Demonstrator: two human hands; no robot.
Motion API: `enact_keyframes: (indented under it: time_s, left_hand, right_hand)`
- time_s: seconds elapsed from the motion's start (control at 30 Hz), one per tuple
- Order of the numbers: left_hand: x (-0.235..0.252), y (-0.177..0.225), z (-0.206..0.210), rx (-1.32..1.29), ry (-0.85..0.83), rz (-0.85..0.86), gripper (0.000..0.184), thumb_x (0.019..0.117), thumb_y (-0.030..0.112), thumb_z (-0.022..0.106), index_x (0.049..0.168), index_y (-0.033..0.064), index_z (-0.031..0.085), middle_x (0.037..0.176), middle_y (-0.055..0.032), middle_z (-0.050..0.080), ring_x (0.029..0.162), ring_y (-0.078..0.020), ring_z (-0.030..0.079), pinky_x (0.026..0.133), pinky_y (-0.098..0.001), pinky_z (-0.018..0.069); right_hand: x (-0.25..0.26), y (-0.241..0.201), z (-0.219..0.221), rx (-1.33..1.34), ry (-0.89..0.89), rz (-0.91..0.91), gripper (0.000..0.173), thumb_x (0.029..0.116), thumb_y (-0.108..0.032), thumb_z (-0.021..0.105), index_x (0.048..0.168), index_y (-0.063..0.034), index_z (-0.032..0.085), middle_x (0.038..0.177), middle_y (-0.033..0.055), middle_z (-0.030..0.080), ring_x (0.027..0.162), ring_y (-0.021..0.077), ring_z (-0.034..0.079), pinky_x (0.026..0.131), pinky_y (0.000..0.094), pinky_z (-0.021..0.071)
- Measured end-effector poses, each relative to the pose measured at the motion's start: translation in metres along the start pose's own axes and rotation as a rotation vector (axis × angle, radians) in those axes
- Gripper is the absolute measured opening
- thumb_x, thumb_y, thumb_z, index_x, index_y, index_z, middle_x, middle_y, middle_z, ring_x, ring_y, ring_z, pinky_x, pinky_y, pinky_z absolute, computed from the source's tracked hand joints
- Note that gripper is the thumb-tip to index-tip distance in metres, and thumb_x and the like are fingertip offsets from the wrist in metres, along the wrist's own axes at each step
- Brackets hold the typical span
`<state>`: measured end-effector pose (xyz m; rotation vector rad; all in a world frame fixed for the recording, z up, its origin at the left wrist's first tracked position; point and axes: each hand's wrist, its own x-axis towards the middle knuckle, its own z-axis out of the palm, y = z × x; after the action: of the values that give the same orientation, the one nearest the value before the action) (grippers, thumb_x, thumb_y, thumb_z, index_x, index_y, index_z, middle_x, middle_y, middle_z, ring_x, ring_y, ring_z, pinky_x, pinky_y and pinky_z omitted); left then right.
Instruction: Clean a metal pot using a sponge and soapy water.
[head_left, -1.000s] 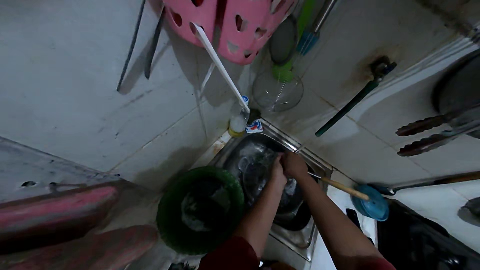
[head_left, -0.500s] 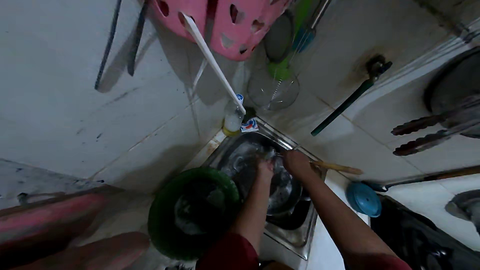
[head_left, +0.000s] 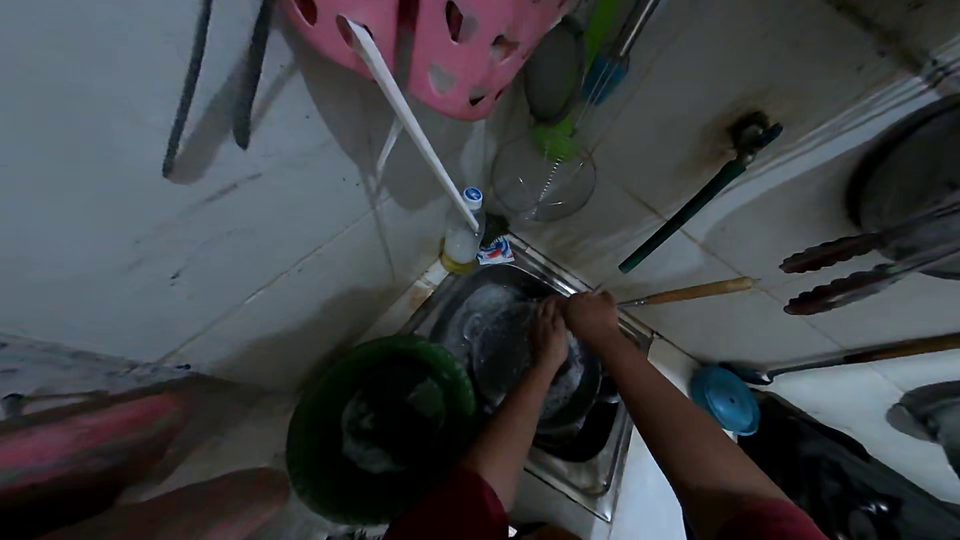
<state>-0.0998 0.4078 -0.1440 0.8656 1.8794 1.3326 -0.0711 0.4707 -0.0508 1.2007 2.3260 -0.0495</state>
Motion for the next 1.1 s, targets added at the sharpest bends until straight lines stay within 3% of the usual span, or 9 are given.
enact_keyframes:
  time_s: [0.17, 0.33, 0.4, 0.5, 0.63, 0.73, 0.83, 0.93, 1.1]
  left_hand:
    - [0.003, 0.001, -0.009, 0.129, -0.291, 0.039, 0.052, 0.1007, 0.018, 0.061, 0.148, 0.0019, 0.048, 0.154, -0.0185, 0.046, 0.143, -0.0303, 0.045, 0.118, -0.0456, 0.0362]
    - [0.001, -0.002, -0.01, 0.034, -0.23, -0.189, 0.044, 0.1006, 0.012, 0.062, 0.139, -0.0052, 0.052, 0.134, -0.023, 0.06, 0.125, -0.0277, 0.058, 0.108, -0.0403, 0.0455]
    - [0.007, -0.011, -0.013, 0.015, -0.202, -0.17, 0.041, 0.102, 0.011, 0.059, 0.139, -0.0062, 0.054, 0.136, -0.025, 0.059, 0.127, -0.031, 0.057, 0.11, -0.0432, 0.0433]
    - [0.016, -0.005, -0.032, 0.314, -0.353, -0.075, 0.036, 0.1038, 0.009, 0.053, 0.139, 0.0027, 0.059, 0.137, -0.0226, 0.06, 0.131, -0.0367, 0.055, 0.112, -0.0517, 0.0415]
    - [0.018, -0.005, -0.031, 0.416, -0.376, -0.05, 0.033, 0.1042, 0.008, 0.051, 0.135, 0.0037, 0.061, 0.138, -0.0206, 0.059, 0.132, -0.0368, 0.055, 0.112, -0.0523, 0.0413]
    - [0.016, -0.003, -0.029, 0.424, -0.302, -0.056, 0.037, 0.103, 0.008, 0.054, 0.139, 0.0034, 0.059, 0.146, -0.0186, 0.054, 0.134, -0.0361, 0.053, 0.113, -0.0513, 0.0411]
    - [0.019, -0.004, -0.028, 0.46, -0.215, -0.054, 0.042, 0.1024, 0.011, 0.054, 0.145, 0.0082, 0.054, 0.161, -0.0162, 0.037, 0.14, -0.0359, 0.047, 0.112, -0.0513, 0.0419]
    - [0.02, -0.003, -0.024, 0.399, -0.15, 0.003, 0.054, 0.0982, 0.005, 0.057, 0.151, 0.003, 0.045, 0.17, -0.0189, 0.01, 0.151, -0.0379, 0.029, 0.119, -0.05, 0.0331]
    - [0.013, 0.007, -0.018, 0.248, -0.124, 0.064, 0.06, 0.0973, 0.003, 0.059, 0.153, -0.004, 0.038, 0.162, -0.0214, 0.033, 0.146, -0.0332, 0.041, 0.119, -0.0452, 0.0363]
  right_hand:
    - [0.012, 0.006, 0.001, 0.023, 0.034, 0.009, 0.034, 0.1062, -0.022, 0.053, 0.132, -0.0003, 0.061, 0.135, 0.0243, 0.062, 0.126, 0.0431, 0.059, 0.102, 0.0658, 0.0437]
    - [0.001, 0.0, 0.027, 0.277, 0.351, -0.311, 0.028, 0.1033, -0.021, 0.057, 0.117, -0.002, 0.072, 0.121, 0.0208, 0.069, 0.122, 0.0379, 0.063, 0.105, 0.0549, 0.049]
    - [-0.013, 0.0, 0.045, 0.69, 0.39, -0.274, 0.028, 0.1046, -0.021, 0.055, 0.108, -0.001, 0.075, 0.106, 0.0154, 0.073, 0.103, 0.0269, 0.07, 0.096, 0.0466, 0.0548]
    - [-0.023, 0.005, 0.069, 1.268, 0.325, 0.07, 0.027, 0.105, -0.019, 0.056, 0.098, 0.0052, 0.065, 0.078, 0.0094, 0.061, 0.065, 0.0144, 0.058, 0.064, 0.0325, 0.051]
    - [-0.009, 0.015, 0.07, 1.617, 0.204, 0.176, 0.059, 0.0993, -0.015, 0.068, 0.148, -0.0039, 0.038, 0.115, 0.0188, 0.06, 0.078, 0.0191, 0.061, 0.067, 0.0343, 0.0537]
    - [0.009, 0.01, 0.063, 1.747, 0.198, 0.106, 0.027, 0.1071, -0.017, 0.054, 0.121, 0.0058, 0.059, 0.086, 0.0103, 0.065, 0.065, 0.0127, 0.063, 0.064, 0.0273, 0.0568]
    - [0.018, 0.002, 0.059, 1.719, 0.236, 0.01, 0.032, 0.1103, -0.019, 0.047, 0.108, 0.0078, 0.064, 0.089, 0.0114, 0.068, 0.072, 0.0142, 0.066, 0.072, 0.0297, 0.0589]
    - [0.02, -0.004, 0.059, 1.665, 0.27, -0.066, 0.027, 0.1087, -0.015, 0.05, 0.112, 0.0064, 0.065, 0.103, 0.0138, 0.07, 0.092, 0.0161, 0.066, 0.087, 0.0331, 0.0553]
    - [0.025, -0.001, 0.06, 1.56, 0.389, -0.209, 0.023, 0.1057, -0.01, 0.054, 0.118, 0.0027, 0.067, 0.117, 0.014, 0.071, 0.108, 0.0178, 0.067, 0.096, 0.0368, 0.0535]
